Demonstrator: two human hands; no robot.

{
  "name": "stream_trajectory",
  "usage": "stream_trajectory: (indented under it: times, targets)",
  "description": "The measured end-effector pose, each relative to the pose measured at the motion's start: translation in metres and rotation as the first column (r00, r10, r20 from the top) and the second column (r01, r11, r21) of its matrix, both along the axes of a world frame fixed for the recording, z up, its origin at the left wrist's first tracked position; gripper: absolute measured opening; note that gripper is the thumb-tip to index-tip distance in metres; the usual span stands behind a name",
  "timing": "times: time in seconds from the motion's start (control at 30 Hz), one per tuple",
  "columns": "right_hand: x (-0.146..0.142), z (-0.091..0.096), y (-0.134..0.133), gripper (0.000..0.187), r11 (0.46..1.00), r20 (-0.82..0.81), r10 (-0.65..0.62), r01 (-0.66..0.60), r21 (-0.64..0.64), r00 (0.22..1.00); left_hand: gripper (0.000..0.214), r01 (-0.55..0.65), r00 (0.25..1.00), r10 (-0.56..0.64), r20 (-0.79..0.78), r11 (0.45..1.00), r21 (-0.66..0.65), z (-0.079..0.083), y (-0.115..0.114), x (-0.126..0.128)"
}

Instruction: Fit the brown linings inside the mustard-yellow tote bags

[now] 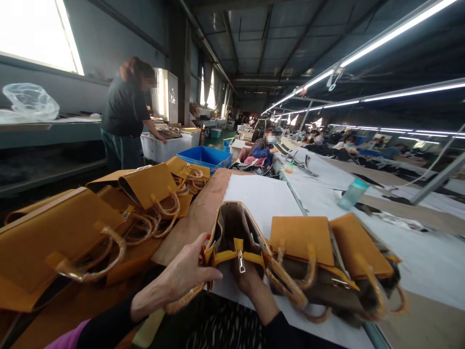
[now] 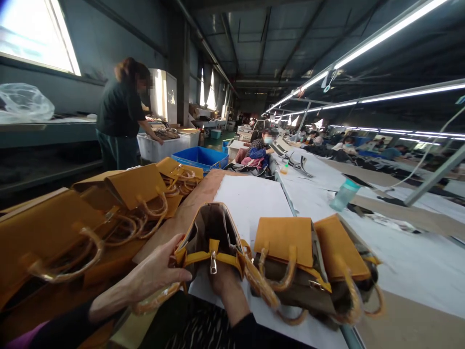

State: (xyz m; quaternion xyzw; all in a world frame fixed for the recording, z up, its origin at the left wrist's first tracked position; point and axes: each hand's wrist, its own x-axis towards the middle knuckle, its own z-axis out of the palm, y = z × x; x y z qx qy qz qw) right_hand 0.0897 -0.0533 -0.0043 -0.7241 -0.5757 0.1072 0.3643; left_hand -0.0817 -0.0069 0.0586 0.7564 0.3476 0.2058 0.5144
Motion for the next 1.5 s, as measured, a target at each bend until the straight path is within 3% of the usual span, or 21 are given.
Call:
stream_trajectory:
  times: [0.1, 0.17, 0.23, 0.3, 0.37, 0.47, 0.53, 0.6, 0.7, 0.77, 0.83, 0.93, 1.07, 1.17, 1.27, 1.4, 1.5]
  targets:
    - [-0.002, -0.009, -0.035, 0.023, 0.99, 0.077, 0.037, -0.027, -0.136, 0.996, 0.062, 0.003, 1.0, -0.003, 0.01, 0.999, -0.039, -0.008, 0.0, -0.006]
    - [0.002, -0.007, -0.064, 0.027, 0.99, 0.159, -0.01, 0.033, -0.138, 0.987, 0.065, -0.029, 0.998, 0.032, -0.063, 0.998, 0.05, -0.01, 0.001, -0.01]
    - [0.01, 0.002, -0.087, 0.031, 0.986, 0.22, -0.166, 0.163, 0.033, 0.961, 0.064, -0.091, 0.986, 0.118, -0.114, 0.972, 0.218, -0.004, 0.003, -0.013]
    - [0.02, 0.016, -0.096, 0.034, 0.944, 0.254, -0.296, 0.243, 0.222, 0.921, 0.06, -0.159, 0.978, 0.201, -0.059, 0.897, 0.412, 0.009, 0.006, -0.013]
    - [0.029, 0.03, -0.09, 0.048, 0.919, 0.25, -0.365, 0.304, 0.252, 0.897, 0.047, -0.15, 0.987, 0.152, 0.045, 0.798, 0.584, 0.027, 0.011, -0.004]
    - [0.037, 0.046, -0.067, 0.055, 0.937, 0.171, -0.348, 0.335, 0.101, 0.922, 0.022, 0.121, 0.98, -0.201, 0.015, 0.65, 0.75, 0.051, 0.022, 0.027]
    - [0.04, 0.05, -0.055, 0.051, 0.944, 0.105, -0.33, 0.33, 0.025, 0.938, 0.023, 0.343, 0.898, -0.427, -0.104, 0.532, 0.774, 0.058, 0.033, 0.055]
    - [0.044, 0.05, -0.049, 0.048, 0.946, 0.065, -0.323, 0.324, -0.007, 0.944, 0.026, 0.481, 0.824, -0.521, -0.221, 0.439, 0.759, 0.057, 0.046, 0.08]
    - [0.051, 0.049, -0.047, 0.045, 0.965, 0.039, -0.254, 0.256, -0.06, 0.966, 0.022, 0.59, 0.774, -0.502, -0.386, 0.351, 0.727, 0.047, 0.062, 0.105]
    - [0.057, 0.053, -0.046, 0.042, 0.977, 0.014, -0.189, 0.19, -0.095, 0.982, 0.013, 0.627, 0.765, -0.44, -0.47, 0.343, 0.699, 0.042, 0.07, 0.113]
    - [0.065, 0.06, -0.043, 0.039, 0.986, -0.026, -0.13, 0.127, -0.104, 0.991, 0.007, 0.627, 0.775, -0.402, -0.488, 0.389, 0.675, 0.039, 0.074, 0.117]
    - [0.079, 0.072, -0.035, 0.034, 0.998, -0.1, -0.033, 0.027, -0.06, 0.994, 0.007, 0.57, 0.819, -0.399, -0.412, 0.48, 0.667, 0.037, 0.076, 0.12]
    - [0.095, 0.075, -0.026, 0.032, 1.0, -0.102, 0.013, -0.015, -0.026, 0.995, 0.013, 0.461, 0.887, -0.302, -0.35, 0.523, 0.717, 0.034, 0.07, 0.124]
    - [0.1, 0.064, -0.024, 0.03, 0.999, -0.074, -0.031, 0.029, -0.021, 0.997, 0.012, 0.444, 0.896, -0.252, -0.366, 0.52, 0.73, 0.033, 0.063, 0.126]
    - [0.104, 0.053, -0.026, 0.028, 0.998, -0.104, -0.056, 0.054, -0.017, 0.993, 0.016, 0.478, 0.878, -0.289, -0.382, 0.477, 0.738, 0.036, 0.055, 0.128]
    - [0.108, 0.049, -0.029, 0.027, 1.0, -0.204, 0.013, -0.008, 0.022, 0.979, 0.018, 0.518, 0.85, -0.339, -0.404, 0.395, 0.759, 0.043, 0.048, 0.128]
    - [0.109, 0.05, -0.03, 0.026, 0.997, -0.231, 0.062, -0.05, 0.058, 0.971, 0.023, 0.538, 0.83, -0.407, -0.382, 0.398, 0.743, 0.045, 0.048, 0.128]
